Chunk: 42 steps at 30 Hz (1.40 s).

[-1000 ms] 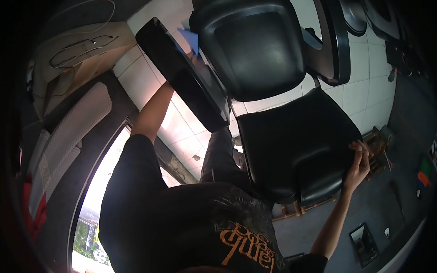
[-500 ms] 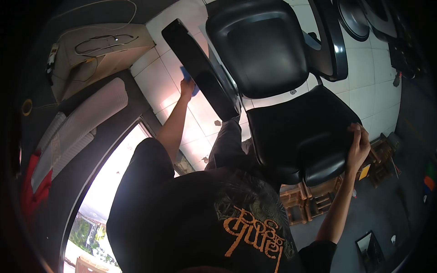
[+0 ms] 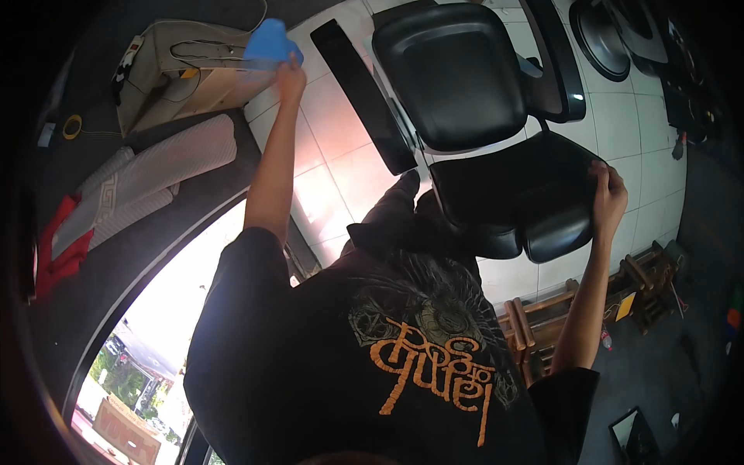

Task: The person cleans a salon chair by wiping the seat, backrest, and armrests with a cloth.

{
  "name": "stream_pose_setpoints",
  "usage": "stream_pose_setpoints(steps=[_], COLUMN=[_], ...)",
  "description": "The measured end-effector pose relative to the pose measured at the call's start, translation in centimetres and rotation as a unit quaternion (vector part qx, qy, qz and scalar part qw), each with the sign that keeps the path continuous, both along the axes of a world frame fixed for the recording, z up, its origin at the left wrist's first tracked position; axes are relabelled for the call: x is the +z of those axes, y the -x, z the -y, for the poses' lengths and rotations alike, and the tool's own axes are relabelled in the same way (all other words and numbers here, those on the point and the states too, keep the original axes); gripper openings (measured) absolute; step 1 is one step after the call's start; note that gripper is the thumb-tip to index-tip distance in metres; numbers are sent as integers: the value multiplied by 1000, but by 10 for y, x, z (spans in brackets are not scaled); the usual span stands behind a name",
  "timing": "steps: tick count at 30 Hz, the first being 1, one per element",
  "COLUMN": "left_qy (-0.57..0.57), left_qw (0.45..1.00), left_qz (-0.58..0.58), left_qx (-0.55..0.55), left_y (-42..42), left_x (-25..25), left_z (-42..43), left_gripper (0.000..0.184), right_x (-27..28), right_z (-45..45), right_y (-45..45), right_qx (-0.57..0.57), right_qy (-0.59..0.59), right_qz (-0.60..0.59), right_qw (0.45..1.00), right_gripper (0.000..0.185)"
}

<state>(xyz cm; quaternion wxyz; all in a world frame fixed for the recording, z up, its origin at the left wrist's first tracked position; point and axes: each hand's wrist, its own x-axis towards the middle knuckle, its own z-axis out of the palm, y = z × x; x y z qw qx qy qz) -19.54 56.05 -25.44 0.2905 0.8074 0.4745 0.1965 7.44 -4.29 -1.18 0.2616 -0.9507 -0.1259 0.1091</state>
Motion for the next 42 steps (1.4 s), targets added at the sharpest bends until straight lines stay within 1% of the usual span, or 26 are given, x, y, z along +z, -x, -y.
stream_pose_setpoints(steps=[1, 2, 3, 4, 5, 6, 10, 14, 16, 17, 20, 21, 23, 25, 26, 28, 30, 32, 34, 36, 37, 38, 39, 41, 42], left_qy=[1, -16, -34, -121, -119, -111, -86, -69, -48, -45, -46, 38, 207, 343, 406, 477, 452, 395, 312, 247, 245, 243, 240, 312, 325], left_qw=[998, 995, 990, 974, 974, 973, 961, 939, 935, 927, 913, 918, 906, 912, 901, 878, 867, 853, 916, 940, 947, 953, 957, 942, 938], left_qz=[50, 56, 65, 13, -1, -57, -118, -141, -126, -145, -85, -102, -137, -100, -78, 33, 184, 294, 192, 169, 124, 81, 38, 82, 96], left_qx=[-34, -77, -119, -191, -191, -194, -237, -307, -329, -343, -396, -382, -342, -202, -129, 23, 101, 173, 164, 166, 164, 161, 156, 98, 69], left_y=[-13, -22, -29, -29, -23, -13, 27, 75, 90, 96, 111, 112, 115, 134, 143, 158, 169, 172, 175, 147, 137, 127, 117, 74, 55], left_x=[8, -6, -25, -39, -35, -27, 4, 20, 33, 44, 66, 79, 107, 81, 69, 69, 73, 65, 47, 49, 25, -11, -33, -26, -21], left_z=[15, 28, 42, 60, 86, 109, 189, 261, 286, 292, 289, 284, 270, 255, 245, 216, 180, 134, 81, 58, 44, 28, 20, 53, 77], left_gripper=[46, 44, 48, 58, 65, 71, 76, 82, 83, 79, 63, 56, 44, 41, 41, 49, 48, 47, 45, 48, 50, 53, 55, 62, 63], right_x=[1, 1, -1, -2, -4, -5, -7, -6, -6, -9, -10, -9, -2, -5, -8, -8, -2, -3, -6, -14, -13, -11, -8, -3, -1], right_z=[0, 1, 3, 5, 6, 7, 9, 8, 9, 11, 11, 9, 3, 2, 4, 6, 4, 4, 6, 13, 13, 11, 8, 4, 3], right_y=[0, -1, -3, -4, -5, -6, -10, -7, -9, -10, -8, -7, -2, -2, -5, -3, 0, -1, -3, -9, -9, -6, -5, -1, -2], right_qx=[7, 14, 12, 19, 27, 34, 46, 49, 44, 42, 30, 25, 12, 9, 9, 7, 6, 5, 7, 8, 9, 8, 8, -1, -6], right_qy=[7, 14, 19, 23, 27, 30, 39, 34, 29, 24, 20, 20, 24, 20, 15, 6, 0, -1, 0, -1, -4, -7, -10, -6, -5], right_qz=[-1, -3, -3, 2, 7, 13, 21, 21, 27, 29, 23, 20, 13, 13, 16, 19, 23, 19, 20, 28, 26, 25, 25, 12, 7], right_qw=[1000, 1000, 1000, 1000, 999, 999, 998, 998, 998, 998, 999, 999, 1000, 1000, 1000, 1000, 1000, 1000, 1000, 1000, 1000, 1000, 1000, 1000, 1000], right_gripper=[46, 46, 45, 46, 46, 46, 46, 46, 45, 45, 45, 45, 46, 46, 46, 47, 47, 46, 46, 45, 45, 45, 45, 44, 44])
